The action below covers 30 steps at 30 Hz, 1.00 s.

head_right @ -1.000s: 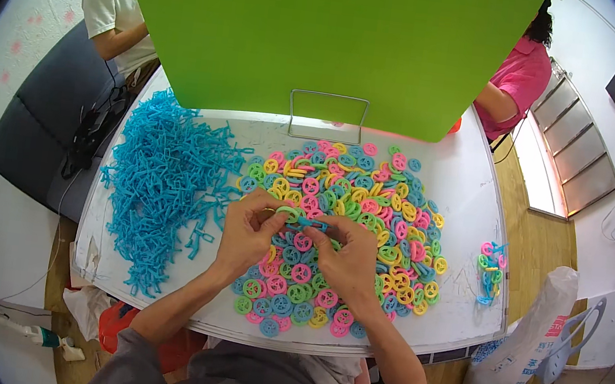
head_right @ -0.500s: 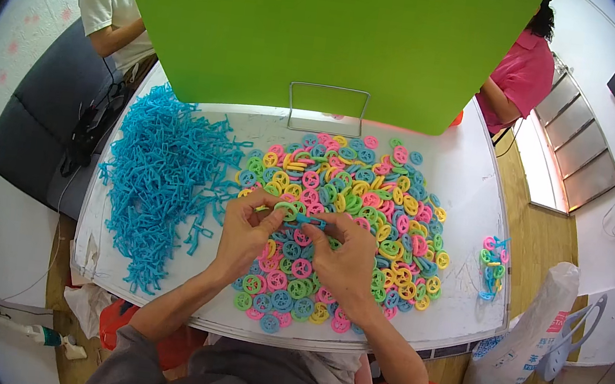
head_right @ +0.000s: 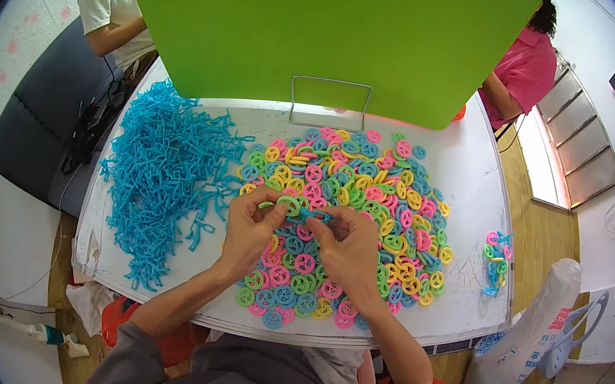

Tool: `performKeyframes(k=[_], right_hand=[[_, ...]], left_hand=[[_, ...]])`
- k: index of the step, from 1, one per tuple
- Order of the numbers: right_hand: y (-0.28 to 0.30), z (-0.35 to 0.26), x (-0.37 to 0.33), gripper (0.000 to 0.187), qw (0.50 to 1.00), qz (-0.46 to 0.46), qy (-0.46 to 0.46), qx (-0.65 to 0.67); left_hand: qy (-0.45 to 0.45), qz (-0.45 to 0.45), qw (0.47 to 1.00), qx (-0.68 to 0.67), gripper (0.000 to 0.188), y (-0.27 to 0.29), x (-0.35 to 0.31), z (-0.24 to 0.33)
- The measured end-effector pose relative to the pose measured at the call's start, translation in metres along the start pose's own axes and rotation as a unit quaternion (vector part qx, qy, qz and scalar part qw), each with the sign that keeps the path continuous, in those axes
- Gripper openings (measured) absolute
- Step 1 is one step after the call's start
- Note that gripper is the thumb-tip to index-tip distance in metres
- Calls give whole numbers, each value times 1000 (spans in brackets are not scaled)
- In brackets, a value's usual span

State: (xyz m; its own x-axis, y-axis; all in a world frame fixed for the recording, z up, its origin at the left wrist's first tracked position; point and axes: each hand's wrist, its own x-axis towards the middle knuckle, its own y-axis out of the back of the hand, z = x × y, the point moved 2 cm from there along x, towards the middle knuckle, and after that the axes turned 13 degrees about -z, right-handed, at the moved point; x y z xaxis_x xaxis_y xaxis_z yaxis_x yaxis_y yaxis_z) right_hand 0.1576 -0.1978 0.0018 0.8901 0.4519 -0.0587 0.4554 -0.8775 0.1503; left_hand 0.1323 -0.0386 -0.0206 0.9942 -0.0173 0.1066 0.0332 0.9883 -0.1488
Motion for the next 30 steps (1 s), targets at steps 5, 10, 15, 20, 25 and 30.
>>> performKeyframes(k=[5, 10, 15, 20, 25, 30], right_hand=[[0, -3, 2, 17, 999, -17, -17, 28], [2, 1, 6, 20, 996, 0, 29, 84], [0, 1, 2, 22, 997, 17, 45, 53], [0, 0, 2, 22, 999, 21, 37, 32], [4, 8, 6, 21, 990, -28, 23, 139], [9, 16, 8, 20, 975, -71, -42, 207]], left_hand=[[18, -37, 998, -47, 13, 0, 5, 20], [-4, -73, 997, -4, 18, 4, 5, 24], [-34, -59, 995, 78, 25, -2, 2, 22], [-39, -45, 998, 25, 24, -4, 0, 7], [-88, -21, 996, 17, 23, -11, -4, 1], [-57, 21, 998, -24, 18, -16, -5, 4]])
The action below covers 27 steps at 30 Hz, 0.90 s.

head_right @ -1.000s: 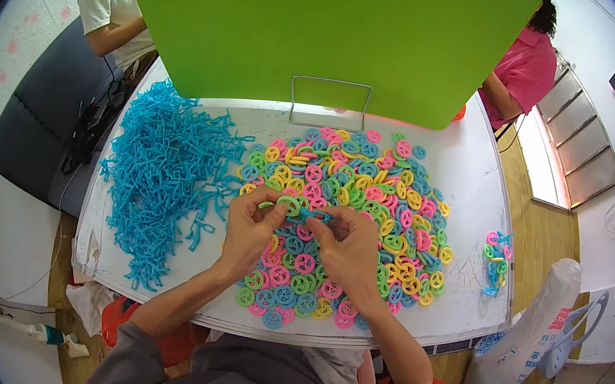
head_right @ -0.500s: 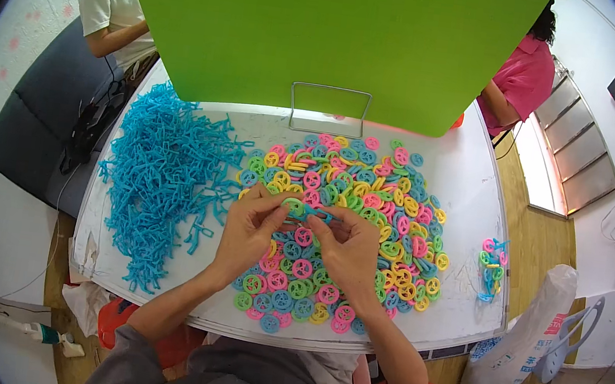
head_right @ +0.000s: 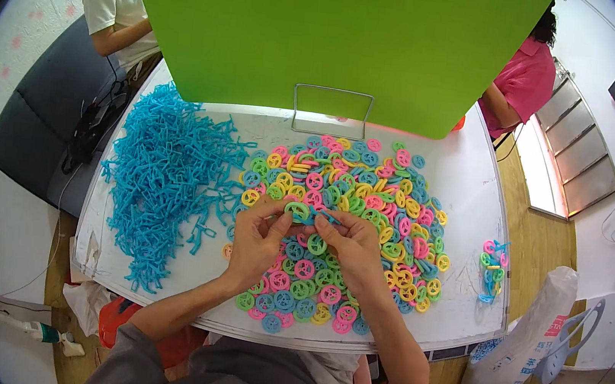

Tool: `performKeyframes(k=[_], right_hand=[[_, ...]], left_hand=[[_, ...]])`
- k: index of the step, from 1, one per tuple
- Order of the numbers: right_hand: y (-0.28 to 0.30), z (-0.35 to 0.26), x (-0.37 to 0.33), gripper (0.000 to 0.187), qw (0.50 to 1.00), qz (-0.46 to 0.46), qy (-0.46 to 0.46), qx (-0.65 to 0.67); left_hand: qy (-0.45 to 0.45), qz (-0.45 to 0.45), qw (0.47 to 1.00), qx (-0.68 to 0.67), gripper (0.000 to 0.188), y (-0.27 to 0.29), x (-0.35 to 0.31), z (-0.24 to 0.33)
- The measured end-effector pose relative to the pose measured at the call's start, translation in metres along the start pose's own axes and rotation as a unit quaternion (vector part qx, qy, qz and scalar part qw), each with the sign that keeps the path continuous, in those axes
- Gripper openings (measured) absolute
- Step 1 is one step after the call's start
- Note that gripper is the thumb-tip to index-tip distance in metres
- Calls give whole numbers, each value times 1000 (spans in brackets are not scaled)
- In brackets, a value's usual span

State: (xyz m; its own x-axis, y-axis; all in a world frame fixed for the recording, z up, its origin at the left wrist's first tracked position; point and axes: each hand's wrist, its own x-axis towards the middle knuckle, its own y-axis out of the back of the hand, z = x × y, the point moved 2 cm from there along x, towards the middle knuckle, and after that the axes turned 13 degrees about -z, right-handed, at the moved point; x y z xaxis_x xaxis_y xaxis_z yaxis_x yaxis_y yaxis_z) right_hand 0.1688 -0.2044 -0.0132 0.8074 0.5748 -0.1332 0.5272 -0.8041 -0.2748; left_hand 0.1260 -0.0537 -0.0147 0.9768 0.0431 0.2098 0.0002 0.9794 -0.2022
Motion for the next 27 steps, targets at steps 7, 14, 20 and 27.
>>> performKeyframes(k=[7, 14, 20, 27], right_hand=[[-6, -3, 0, 22, 1000, 8, -15, 21], [-5, 1, 0, 22, 997, -3, -32, 63], [-7, 3, 0, 20, 981, -34, -57, 183], [-14, 0, -3, 19, 988, -35, -41, 147]], left_hand=[[-1, -19, 995, 93, 21, 5, 0, -3], [-62, 15, 984, 166, 23, -5, -6, 15], [-60, 24, 993, 98, 23, -7, -10, 18], [-50, 9, 991, 125, 23, -6, -10, 27]])
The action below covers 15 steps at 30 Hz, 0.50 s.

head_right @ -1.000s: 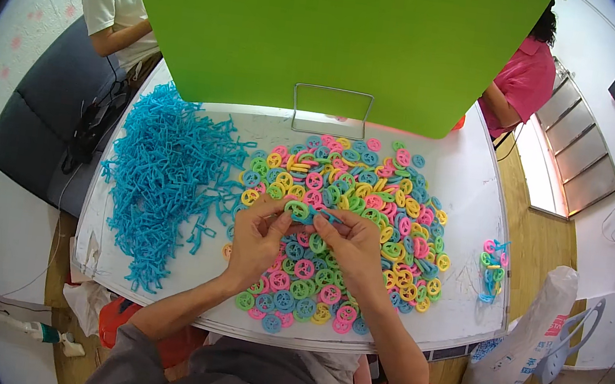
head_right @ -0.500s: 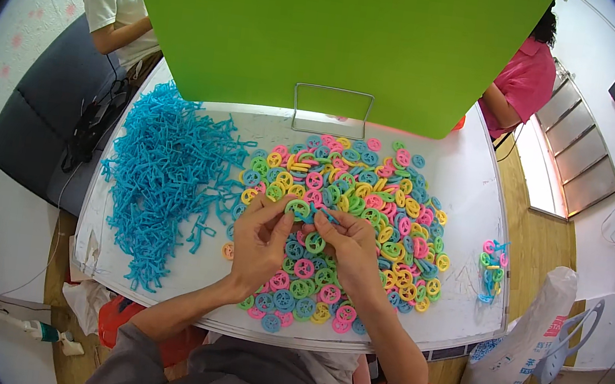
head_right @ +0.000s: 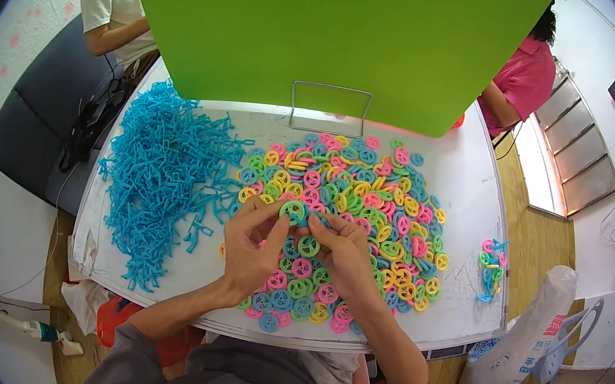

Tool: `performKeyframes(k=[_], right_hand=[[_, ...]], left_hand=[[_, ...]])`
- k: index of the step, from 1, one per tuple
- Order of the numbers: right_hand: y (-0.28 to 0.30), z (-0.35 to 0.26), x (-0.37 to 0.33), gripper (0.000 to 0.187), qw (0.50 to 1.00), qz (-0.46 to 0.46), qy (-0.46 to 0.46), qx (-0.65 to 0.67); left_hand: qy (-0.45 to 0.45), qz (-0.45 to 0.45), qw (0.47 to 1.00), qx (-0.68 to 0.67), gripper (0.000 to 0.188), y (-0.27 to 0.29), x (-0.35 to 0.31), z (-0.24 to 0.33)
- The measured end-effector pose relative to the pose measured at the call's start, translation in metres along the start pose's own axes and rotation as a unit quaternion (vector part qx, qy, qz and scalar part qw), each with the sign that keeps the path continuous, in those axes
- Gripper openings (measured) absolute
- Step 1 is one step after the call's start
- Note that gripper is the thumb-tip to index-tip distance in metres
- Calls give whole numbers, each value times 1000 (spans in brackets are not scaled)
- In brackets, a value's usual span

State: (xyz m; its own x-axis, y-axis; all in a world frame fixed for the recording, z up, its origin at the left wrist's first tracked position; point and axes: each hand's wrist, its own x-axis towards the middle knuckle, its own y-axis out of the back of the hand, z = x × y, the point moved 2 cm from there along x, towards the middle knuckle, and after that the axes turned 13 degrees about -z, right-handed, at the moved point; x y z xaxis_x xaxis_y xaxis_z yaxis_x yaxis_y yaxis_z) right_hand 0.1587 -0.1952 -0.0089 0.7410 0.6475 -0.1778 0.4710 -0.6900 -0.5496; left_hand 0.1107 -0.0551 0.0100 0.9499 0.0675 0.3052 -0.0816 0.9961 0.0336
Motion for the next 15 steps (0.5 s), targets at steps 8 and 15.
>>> performKeyframes(k=[8, 15], right_hand=[[4, 2, -1, 20, 995, -38, -20, 88], [-2, 1, -3, 21, 999, 27, 34, -13]], left_hand=[[-5, 0, 1000, -20, 21, -1, -2, 1], [-63, 8, 996, 65, 22, -2, 0, 1]])
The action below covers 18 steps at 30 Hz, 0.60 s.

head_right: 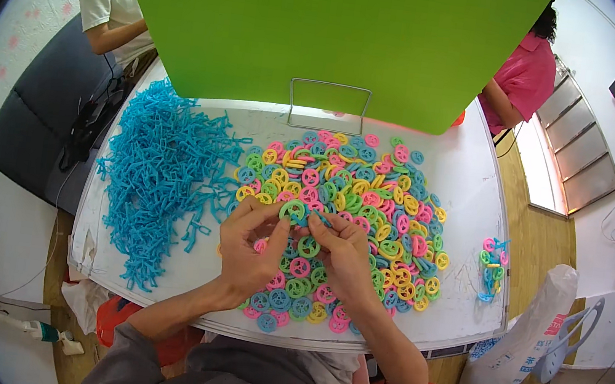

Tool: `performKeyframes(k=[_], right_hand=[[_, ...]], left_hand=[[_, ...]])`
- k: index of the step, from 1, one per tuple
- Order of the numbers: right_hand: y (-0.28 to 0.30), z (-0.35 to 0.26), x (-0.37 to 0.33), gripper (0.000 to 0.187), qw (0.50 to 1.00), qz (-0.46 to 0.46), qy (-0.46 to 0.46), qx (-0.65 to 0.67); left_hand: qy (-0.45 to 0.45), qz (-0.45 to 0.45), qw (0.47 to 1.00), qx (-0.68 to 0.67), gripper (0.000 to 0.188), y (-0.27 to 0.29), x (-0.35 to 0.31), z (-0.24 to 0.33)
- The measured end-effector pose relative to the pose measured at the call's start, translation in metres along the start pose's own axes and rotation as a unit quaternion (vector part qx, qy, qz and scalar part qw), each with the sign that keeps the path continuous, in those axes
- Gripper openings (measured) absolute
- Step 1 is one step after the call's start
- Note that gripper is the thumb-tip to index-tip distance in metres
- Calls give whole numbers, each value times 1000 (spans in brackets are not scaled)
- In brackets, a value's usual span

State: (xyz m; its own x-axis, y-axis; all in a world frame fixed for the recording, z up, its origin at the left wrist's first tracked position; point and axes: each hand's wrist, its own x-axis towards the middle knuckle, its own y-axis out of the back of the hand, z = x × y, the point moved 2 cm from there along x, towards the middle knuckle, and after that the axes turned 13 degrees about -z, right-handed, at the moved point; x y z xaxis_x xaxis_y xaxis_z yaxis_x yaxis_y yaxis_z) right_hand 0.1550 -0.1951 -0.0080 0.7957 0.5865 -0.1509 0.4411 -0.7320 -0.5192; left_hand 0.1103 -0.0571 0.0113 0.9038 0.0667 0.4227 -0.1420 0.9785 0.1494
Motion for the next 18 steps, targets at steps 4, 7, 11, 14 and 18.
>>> performKeyframes(k=[4, 7, 11, 14, 18], right_hand=[[-2, 0, 1, 21, 1000, 26, 15, 1], [5, 3, 1, 22, 1000, 8, 12, -11], [7, 2, 3, 21, 998, 23, 35, -44], [-2, -7, -2, 17, 977, 58, 145, -148], [1, -19, -7, 23, 878, 36, 239, -413]], left_hand=[[-22, 5, 999, 49, 23, -1, -1, -3], [13, 18, 1000, -13, 23, -2, 0, -4], [66, -1, 995, -79, 26, 1, 6, 6], [75, -55, 991, -93, 31, 8, 11, 7], [16, -130, 990, -43, 30, 8, 15, 9]])
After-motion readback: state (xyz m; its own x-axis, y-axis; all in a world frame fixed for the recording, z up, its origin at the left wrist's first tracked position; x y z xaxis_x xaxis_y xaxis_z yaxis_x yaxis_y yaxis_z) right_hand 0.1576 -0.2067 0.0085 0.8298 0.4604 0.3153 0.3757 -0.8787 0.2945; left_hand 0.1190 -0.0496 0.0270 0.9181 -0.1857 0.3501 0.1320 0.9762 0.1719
